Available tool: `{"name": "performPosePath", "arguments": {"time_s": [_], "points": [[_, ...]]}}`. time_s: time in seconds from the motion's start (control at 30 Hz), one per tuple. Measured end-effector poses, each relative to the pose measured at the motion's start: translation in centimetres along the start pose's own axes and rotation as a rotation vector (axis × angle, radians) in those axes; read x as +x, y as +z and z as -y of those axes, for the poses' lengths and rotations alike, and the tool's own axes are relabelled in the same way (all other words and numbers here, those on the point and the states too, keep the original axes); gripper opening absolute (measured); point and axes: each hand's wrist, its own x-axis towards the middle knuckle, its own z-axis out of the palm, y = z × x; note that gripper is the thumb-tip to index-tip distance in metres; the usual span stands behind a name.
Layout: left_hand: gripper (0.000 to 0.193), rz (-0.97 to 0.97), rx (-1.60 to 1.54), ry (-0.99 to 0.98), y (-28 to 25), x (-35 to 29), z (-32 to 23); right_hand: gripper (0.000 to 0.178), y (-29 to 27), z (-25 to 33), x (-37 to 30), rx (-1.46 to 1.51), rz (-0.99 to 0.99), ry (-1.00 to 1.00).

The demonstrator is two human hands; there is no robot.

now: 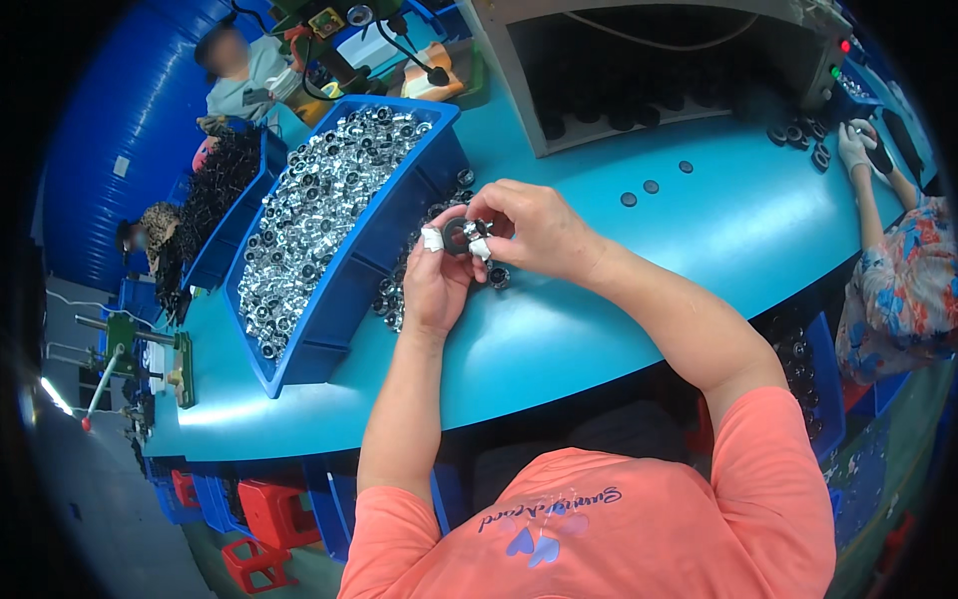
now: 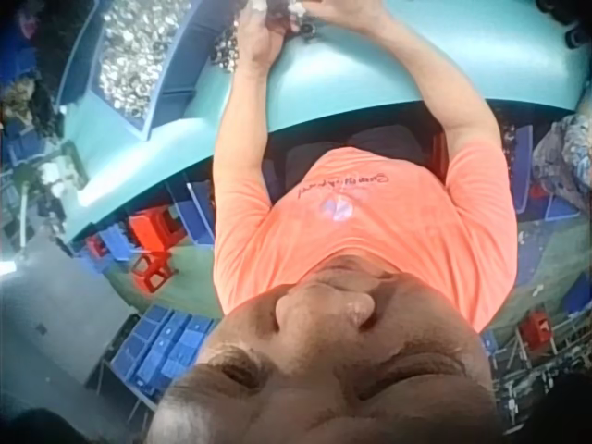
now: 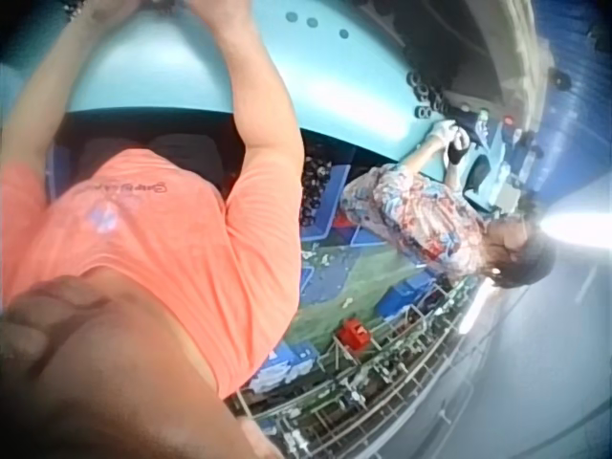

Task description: Manually assemble small silver metal components into black plastic rings on a factory workbench.

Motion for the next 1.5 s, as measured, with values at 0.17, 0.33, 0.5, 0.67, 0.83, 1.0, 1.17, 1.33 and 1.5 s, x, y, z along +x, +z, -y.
{"name": "performPosePath", "arguments": {"time_s": [0.17, 0.33, 0.5, 0.67, 0.83, 1.0, 1.17, 1.33, 1.5], "points": [[0.046, -0.055, 0.082, 0.04, 0.8, -0.2, 0.1, 0.025, 0.3, 0.1, -0.1, -0.08, -0.029, -0.079], [0.044, -0.057, 0.178, 0.061, 0.4, -0.4, 0.5, 0.027, 0.7, 0.4, -0.2, -0.167, -0.032, -0.152], [0.043, -0.05, 0.216, 0.041, 1.0, -0.5, 0.3, 0.027, 0.8, 0.4, -0.5, -0.187, -0.044, -0.101], [0.039, 0.007, 0.347, 0.037, 1.8, -0.4, 0.2, 0.029, 1.6, -0.1, -0.7, -0.155, -0.053, -0.065], [0.037, -0.061, 0.159, 0.079, 1.4, -0.5, -0.1, 0.034, 1.0, -0.7, -0.4, 0.36, 0.037, 0.135], [0.032, 0.035, 0.127, 0.093, 1.7, -0.8, -0.8, 0.033, 0.4, -1.5, 0.1, 0.44, 0.11, 0.398], [0.028, -0.02, 0.197, 0.121, 2.1, -0.8, -0.8, 0.027, 1.3, -1.4, -0.6, 0.546, 0.087, 0.372], [0.023, -0.118, 0.332, 0.152, 2.2, -1.0, -0.7, 0.024, 2.1, -1.2, -1.2, 0.466, 0.025, 0.321], [0.022, -0.21, 0.481, 0.194, 3.0, -1.3, -0.7, 0.025, 2.3, -0.3, -1.4, 0.27, -0.006, 0.257]]}}
